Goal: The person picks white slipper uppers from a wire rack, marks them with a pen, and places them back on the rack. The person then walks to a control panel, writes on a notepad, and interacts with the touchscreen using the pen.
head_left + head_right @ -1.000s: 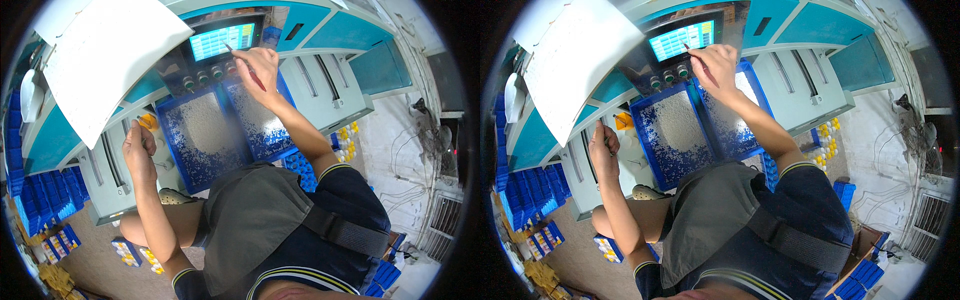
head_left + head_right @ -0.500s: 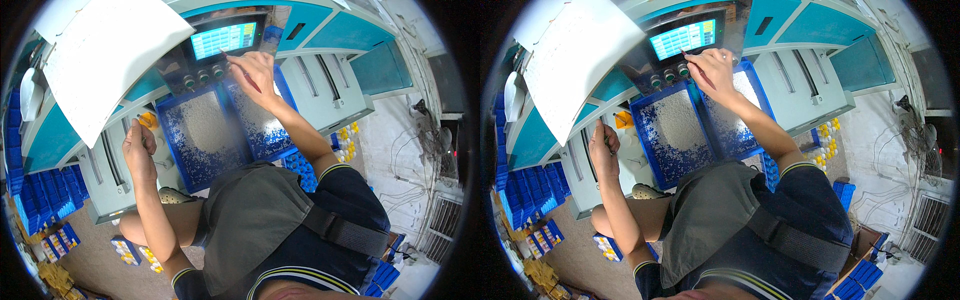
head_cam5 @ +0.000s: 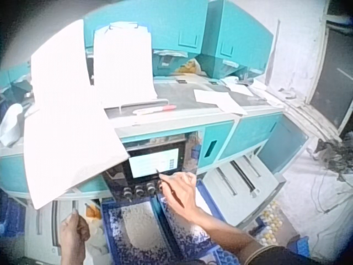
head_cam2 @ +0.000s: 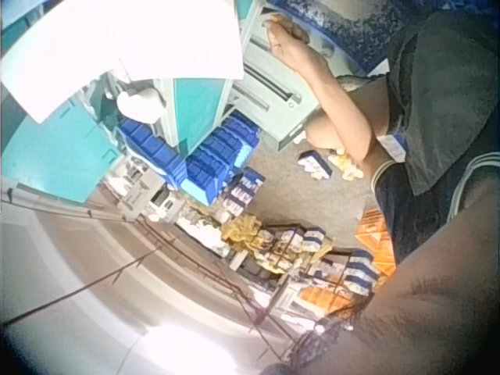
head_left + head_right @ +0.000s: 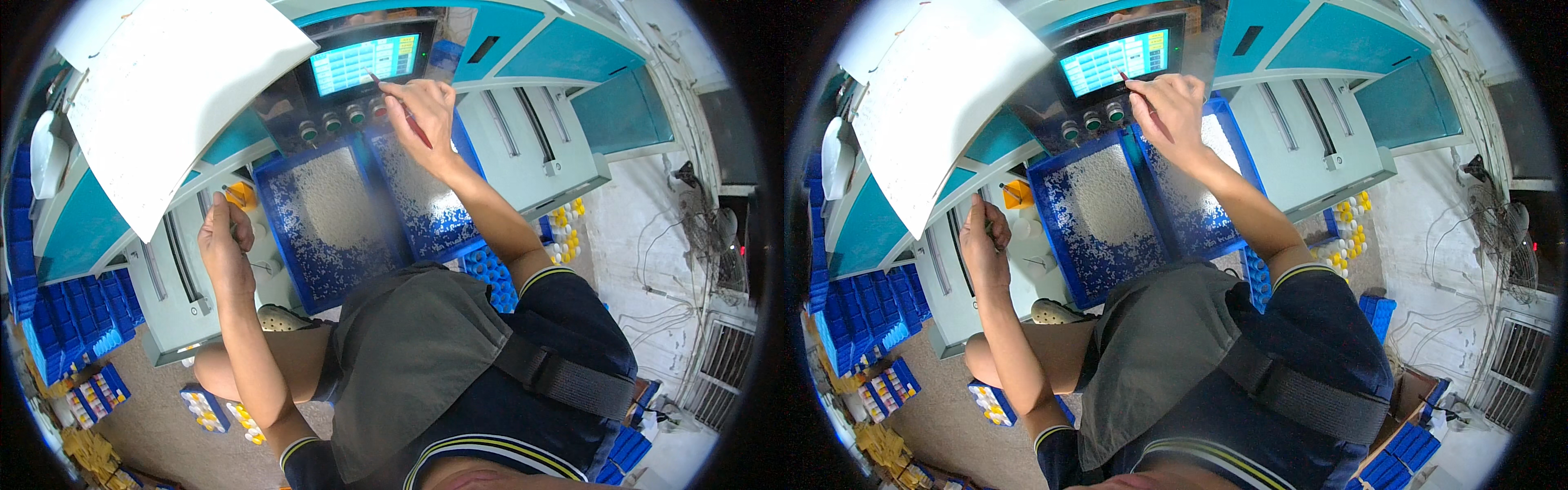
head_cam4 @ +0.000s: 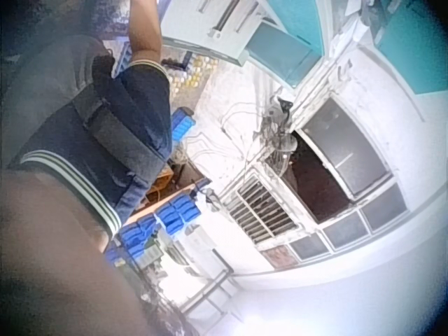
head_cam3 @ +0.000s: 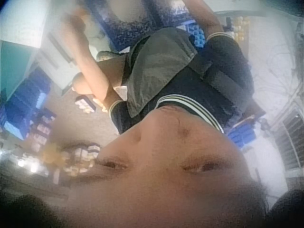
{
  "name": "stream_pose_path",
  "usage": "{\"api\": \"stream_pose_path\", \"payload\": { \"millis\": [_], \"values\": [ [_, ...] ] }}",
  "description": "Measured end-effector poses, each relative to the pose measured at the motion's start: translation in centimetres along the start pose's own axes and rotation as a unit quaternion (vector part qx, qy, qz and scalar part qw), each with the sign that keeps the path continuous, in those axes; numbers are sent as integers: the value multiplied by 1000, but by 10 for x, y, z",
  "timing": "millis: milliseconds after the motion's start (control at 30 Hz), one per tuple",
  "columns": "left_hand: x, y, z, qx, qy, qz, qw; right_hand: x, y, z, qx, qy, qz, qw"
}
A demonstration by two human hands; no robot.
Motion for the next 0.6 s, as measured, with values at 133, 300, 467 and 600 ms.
{"api": "stream_pose_path", "payload": {
  "millis": [133, 300, 467, 600],
  "values": [
    [1, 0, 0, -7, 0, -2, 1000, -2, -3, -6, 2, 11, -5, 1000],
    [0, 1, 0, -8, -2, 0, 1000, -2, -5, -11, 5, 13, 2, 1000],
    [1, 1, 1, -11, -3, -2, 1000, -5, -2, -4, -1, 3, 5, 1000],
    [2, 1, 1, -11, -5, -10, 1000, -4, 2, 4, -19, 7, 31, 999]
  ]
}}
Point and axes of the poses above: each hand's wrist, its own z-axis towards the middle knuckle, its own x-axis out of the palm, y = z × x, the point moved 2 cm from there along z, towards the middle knuckle, and after that the axes turned 2 degrees about x, right-handed, at the moved point
